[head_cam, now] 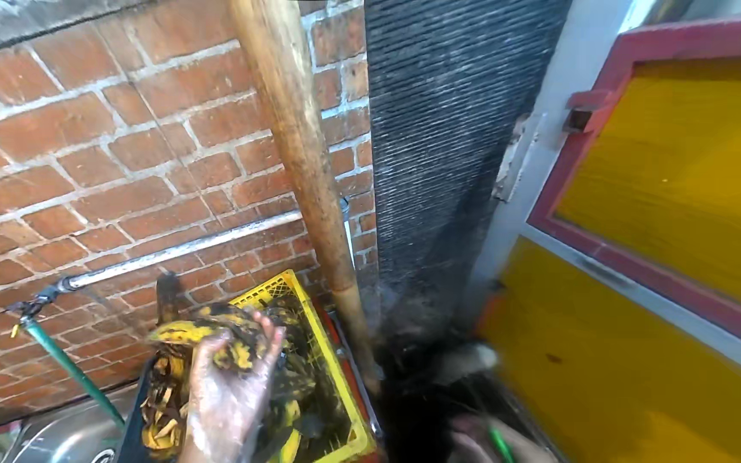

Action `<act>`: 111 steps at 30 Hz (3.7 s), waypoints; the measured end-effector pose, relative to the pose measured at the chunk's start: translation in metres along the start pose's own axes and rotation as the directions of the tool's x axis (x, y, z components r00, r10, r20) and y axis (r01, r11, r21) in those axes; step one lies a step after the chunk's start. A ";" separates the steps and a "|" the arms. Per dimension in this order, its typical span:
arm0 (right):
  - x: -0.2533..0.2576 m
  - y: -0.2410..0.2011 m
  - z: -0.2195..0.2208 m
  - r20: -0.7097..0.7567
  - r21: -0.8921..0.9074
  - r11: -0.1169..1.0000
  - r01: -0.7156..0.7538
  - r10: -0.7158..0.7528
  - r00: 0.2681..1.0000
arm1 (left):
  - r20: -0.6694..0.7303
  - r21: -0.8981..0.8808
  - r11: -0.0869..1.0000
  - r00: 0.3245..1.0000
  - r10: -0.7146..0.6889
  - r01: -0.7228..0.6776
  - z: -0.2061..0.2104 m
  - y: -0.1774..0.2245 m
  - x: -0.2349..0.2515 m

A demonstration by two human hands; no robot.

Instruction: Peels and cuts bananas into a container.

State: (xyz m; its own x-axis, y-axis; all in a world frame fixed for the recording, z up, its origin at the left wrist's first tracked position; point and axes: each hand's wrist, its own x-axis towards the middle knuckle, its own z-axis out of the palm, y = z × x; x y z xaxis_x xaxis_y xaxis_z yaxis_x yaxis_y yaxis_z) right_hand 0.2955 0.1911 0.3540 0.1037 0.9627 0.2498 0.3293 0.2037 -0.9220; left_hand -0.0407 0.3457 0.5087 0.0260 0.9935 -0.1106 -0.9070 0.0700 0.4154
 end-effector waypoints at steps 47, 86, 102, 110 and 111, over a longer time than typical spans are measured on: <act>-0.229 -0.053 -0.001 0.920 0.111 0.842 -0.527 0.114 0.376 | -0.525 0.299 0.907 0.742 0.417 -0.298 -0.138 -0.281 -0.503; -0.258 -0.031 -0.061 0.703 0.180 0.928 0.326 -0.353 0.618 | -0.468 0.420 0.907 0.858 0.211 0.006 -0.136 -0.293 -0.513; -0.178 0.018 -0.106 0.678 0.263 0.902 -0.343 0.080 0.730 | -0.343 0.531 0.840 0.935 0.091 0.114 -0.128 -0.337 -0.406; -0.146 0.016 -0.108 0.727 0.270 0.870 -0.412 0.096 0.679 | -0.340 0.526 0.846 0.934 0.109 0.093 -0.124 -0.344 -0.387; -0.142 0.016 -0.109 0.709 0.280 0.851 -0.444 0.129 0.694 | -0.306 0.493 0.864 0.950 0.065 0.100 -0.126 -0.342 -0.387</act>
State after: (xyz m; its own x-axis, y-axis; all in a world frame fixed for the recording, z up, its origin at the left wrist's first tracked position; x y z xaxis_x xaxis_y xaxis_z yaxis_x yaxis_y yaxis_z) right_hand 0.3878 0.0386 0.3362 -0.5510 0.8200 -0.1551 -0.0282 -0.2040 -0.9786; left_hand 0.2061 -0.0738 0.2959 -0.1628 0.9208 -0.3544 -0.5737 0.2039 0.7933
